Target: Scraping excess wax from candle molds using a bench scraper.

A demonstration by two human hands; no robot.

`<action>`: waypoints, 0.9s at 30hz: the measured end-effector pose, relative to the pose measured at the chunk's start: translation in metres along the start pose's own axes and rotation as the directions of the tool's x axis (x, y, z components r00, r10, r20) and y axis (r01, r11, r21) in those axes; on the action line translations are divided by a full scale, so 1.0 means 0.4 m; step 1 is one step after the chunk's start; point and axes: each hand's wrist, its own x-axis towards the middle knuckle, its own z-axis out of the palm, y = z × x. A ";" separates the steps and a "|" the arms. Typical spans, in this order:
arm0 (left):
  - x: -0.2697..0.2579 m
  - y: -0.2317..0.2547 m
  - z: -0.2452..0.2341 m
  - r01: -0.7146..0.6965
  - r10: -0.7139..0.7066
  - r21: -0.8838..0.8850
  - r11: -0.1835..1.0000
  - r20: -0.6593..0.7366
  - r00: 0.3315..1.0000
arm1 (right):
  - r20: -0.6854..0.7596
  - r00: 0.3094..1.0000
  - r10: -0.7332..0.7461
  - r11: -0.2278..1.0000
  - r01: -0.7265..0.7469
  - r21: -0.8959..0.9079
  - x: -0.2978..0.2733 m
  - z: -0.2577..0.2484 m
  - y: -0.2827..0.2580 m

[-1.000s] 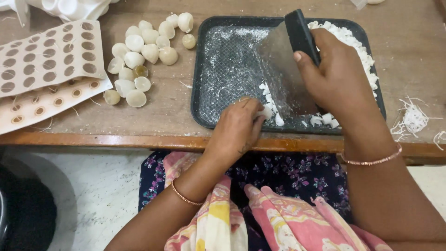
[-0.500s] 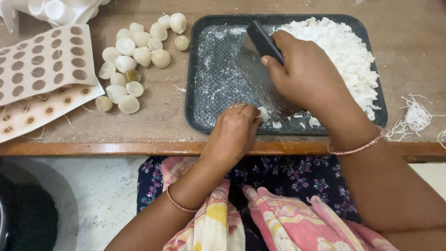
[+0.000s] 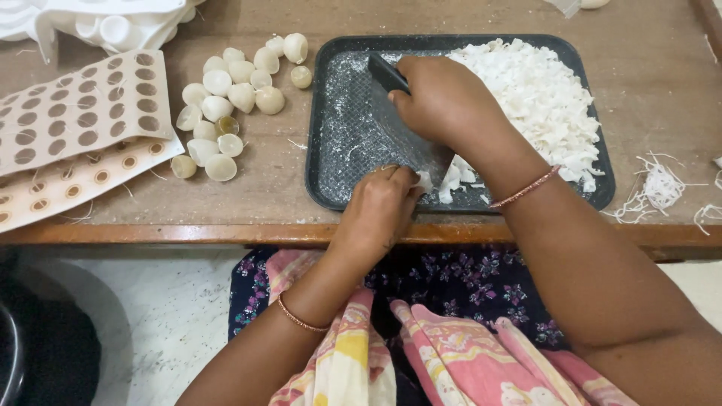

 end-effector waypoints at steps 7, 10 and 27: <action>0.000 0.007 -0.007 -0.044 0.043 -0.024 0.999 -0.035 0.998 | -0.021 0.999 -0.028 1.000 0.028 -0.011 0.018 0.003 0.074; 0.000 0.001 -0.012 -0.033 0.032 -0.034 0.999 -0.025 0.999 | 0.030 0.994 0.103 0.989 -0.105 0.102 -0.013 -0.016 0.122; 0.001 -0.014 0.000 -0.026 0.026 -0.049 0.998 -0.015 1.000 | 0.111 0.781 -0.615 0.682 0.456 0.572 -0.406 -0.156 -0.073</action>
